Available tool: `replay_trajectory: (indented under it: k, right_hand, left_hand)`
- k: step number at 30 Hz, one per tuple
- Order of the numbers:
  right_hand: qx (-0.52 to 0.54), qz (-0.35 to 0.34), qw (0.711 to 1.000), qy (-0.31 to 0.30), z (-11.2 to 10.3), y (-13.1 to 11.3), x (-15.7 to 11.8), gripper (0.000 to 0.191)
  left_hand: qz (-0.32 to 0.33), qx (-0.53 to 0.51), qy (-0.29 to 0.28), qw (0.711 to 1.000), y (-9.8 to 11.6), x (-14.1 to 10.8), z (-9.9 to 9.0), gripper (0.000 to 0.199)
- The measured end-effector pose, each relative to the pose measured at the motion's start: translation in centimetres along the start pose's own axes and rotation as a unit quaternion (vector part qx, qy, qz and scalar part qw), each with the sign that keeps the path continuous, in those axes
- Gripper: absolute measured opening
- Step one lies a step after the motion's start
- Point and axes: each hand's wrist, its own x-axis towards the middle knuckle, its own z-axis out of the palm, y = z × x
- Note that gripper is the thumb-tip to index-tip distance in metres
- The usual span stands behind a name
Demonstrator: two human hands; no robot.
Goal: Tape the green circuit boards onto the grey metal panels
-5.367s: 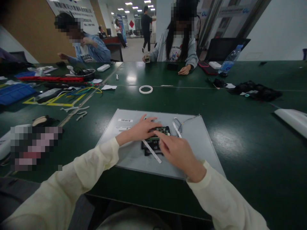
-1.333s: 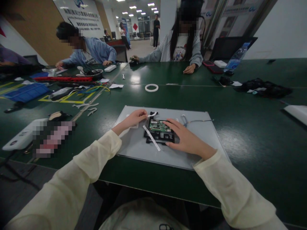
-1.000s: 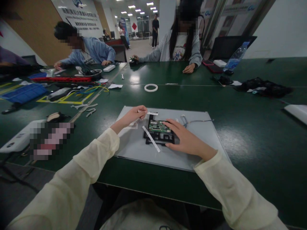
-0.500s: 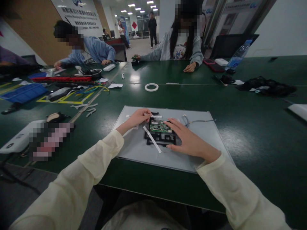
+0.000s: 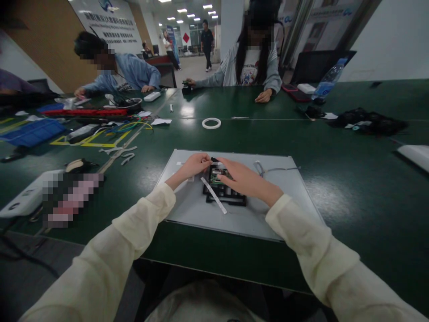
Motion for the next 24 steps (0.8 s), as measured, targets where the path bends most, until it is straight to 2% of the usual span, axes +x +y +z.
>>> replay_trajectory:
  k: [5,10,24]
  right_hand:
    - [-0.076,-0.002,0.997,-0.006,1.3,-0.4,1.0,0.059]
    - [-0.139,-0.046,0.989,0.008,1.8,-0.1,0.8,0.058]
    - [-0.145,-0.041,0.989,-0.002,2.2,0.0,0.7,0.064]
  left_hand:
    - [0.001,0.051,0.013,0.999,0.1,0.1,0.2,0.017]
    - [0.009,0.084,0.018,0.996,0.2,-0.1,0.3,0.017]
    - [0.041,0.155,0.015,0.987,-0.2,-1.1,0.4,0.019]
